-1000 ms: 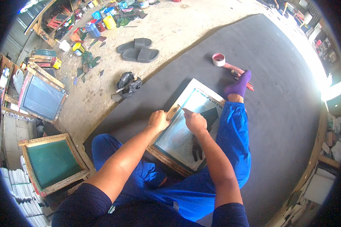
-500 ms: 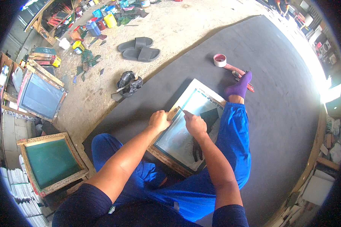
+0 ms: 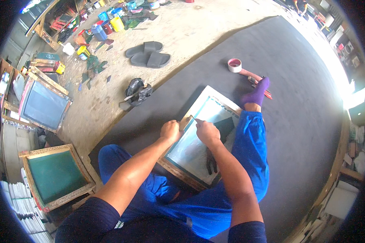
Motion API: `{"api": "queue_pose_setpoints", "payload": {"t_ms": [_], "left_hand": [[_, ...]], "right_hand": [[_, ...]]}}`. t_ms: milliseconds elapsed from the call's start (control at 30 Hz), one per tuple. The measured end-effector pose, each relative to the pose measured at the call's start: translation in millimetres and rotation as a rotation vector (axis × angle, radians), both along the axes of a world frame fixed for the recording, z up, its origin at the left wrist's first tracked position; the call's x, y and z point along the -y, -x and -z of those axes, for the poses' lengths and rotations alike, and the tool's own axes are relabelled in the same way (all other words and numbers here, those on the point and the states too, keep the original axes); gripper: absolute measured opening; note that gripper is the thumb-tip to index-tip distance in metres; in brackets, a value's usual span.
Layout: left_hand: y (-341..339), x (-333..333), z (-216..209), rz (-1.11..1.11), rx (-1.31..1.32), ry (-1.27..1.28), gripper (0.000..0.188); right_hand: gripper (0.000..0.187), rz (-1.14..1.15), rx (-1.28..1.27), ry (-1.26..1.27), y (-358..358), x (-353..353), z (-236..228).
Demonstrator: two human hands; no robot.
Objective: The person sits on the floor and paints the wooden frame of a screen with a small brush. They hold the frame steady with one hand and apply paint along the edges with the other.
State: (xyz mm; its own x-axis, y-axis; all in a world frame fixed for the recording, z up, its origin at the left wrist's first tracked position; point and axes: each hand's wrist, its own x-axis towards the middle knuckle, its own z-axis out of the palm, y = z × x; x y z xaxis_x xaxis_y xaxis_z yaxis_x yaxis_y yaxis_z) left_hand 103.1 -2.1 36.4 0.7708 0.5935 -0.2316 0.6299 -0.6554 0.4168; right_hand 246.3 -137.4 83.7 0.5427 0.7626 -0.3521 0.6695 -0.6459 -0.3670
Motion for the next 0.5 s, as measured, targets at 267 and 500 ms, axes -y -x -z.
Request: {"api": "queue_pose_setpoints", "payload": {"t_ms": [267, 500], "left_hand": [[-4, 3, -6, 0.019, -0.033, -0.023, 0.026], [-5, 3, -2, 0.037, -0.044, -0.067, 0.027]], "right_hand": [[0.038, 0.108, -0.177, -0.198, -6, 7, 24], [0.037, 0.124, -0.112, -0.377, -4, 13, 53]]}}
